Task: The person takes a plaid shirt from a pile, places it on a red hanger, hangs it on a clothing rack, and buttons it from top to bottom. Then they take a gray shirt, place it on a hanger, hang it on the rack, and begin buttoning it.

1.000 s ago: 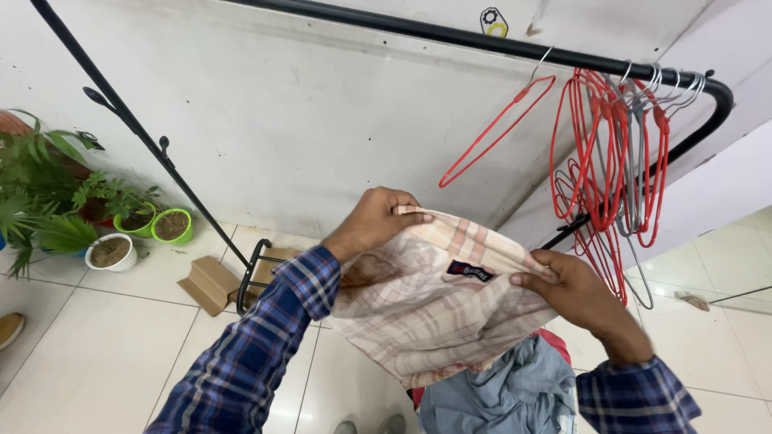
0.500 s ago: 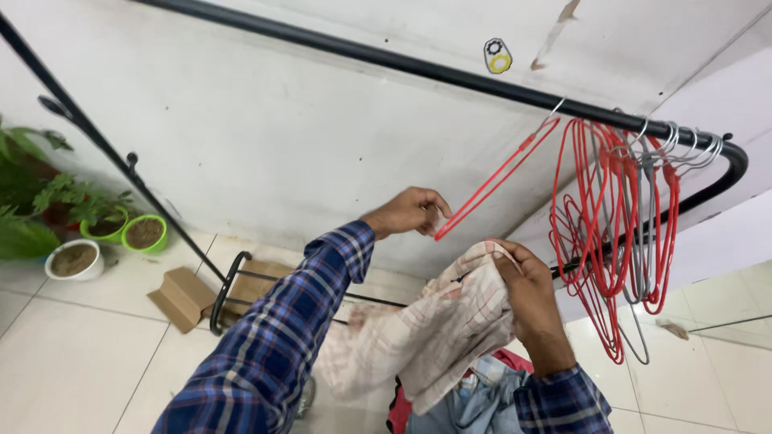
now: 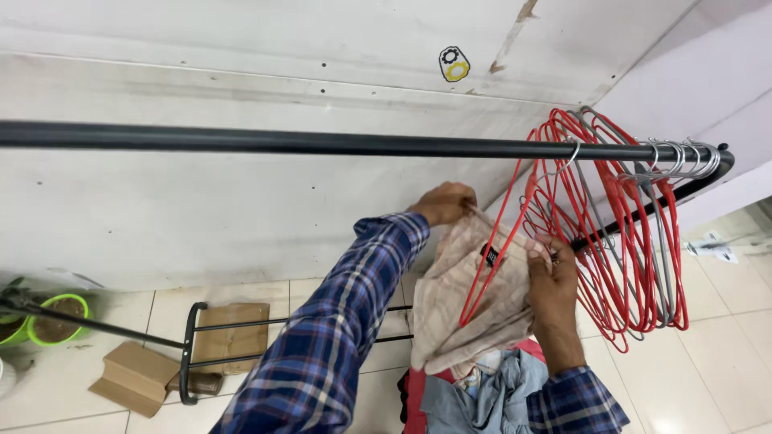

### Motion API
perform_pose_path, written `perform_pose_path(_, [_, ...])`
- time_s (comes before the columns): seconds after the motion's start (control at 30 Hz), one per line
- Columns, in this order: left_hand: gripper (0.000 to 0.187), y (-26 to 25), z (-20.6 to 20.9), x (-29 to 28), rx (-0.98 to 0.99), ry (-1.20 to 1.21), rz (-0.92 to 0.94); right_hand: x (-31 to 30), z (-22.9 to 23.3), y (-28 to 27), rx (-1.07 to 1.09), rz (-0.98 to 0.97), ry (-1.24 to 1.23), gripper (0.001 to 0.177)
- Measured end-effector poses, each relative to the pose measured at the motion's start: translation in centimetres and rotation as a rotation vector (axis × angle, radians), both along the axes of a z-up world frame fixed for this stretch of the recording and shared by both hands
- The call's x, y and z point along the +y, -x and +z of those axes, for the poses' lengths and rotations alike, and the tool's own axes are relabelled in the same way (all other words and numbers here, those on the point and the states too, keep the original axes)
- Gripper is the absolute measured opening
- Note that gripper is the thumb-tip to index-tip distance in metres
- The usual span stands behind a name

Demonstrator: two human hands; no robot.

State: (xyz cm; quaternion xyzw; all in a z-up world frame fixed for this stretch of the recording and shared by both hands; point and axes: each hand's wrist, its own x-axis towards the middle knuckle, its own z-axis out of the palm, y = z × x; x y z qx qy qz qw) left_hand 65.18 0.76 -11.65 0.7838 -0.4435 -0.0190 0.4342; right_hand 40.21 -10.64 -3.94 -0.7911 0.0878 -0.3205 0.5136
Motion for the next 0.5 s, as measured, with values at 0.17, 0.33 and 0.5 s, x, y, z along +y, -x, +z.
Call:
perform_pose_path(0.17, [0.027, -4.5, 3.8, -3.3, 0.126, 0.291, 0.122, 0.2, 4.8, -3.4, 0.103, -0.005, -0.379, 0.038])
perform_pose_path(0.33, [0.023, -6.6, 9.1, -5.1, 0.247, 0.342, 0.214, 1.0, 9.7, -3.6, 0.152, 0.194, -0.452, 0.047])
perform_pose_path(0.5, [0.014, -8.1, 12.7, -5.4, 0.144, 0.499, 0.108, 1.9, 11.8, -2.5, 0.230, 0.098, -0.412, 0.048])
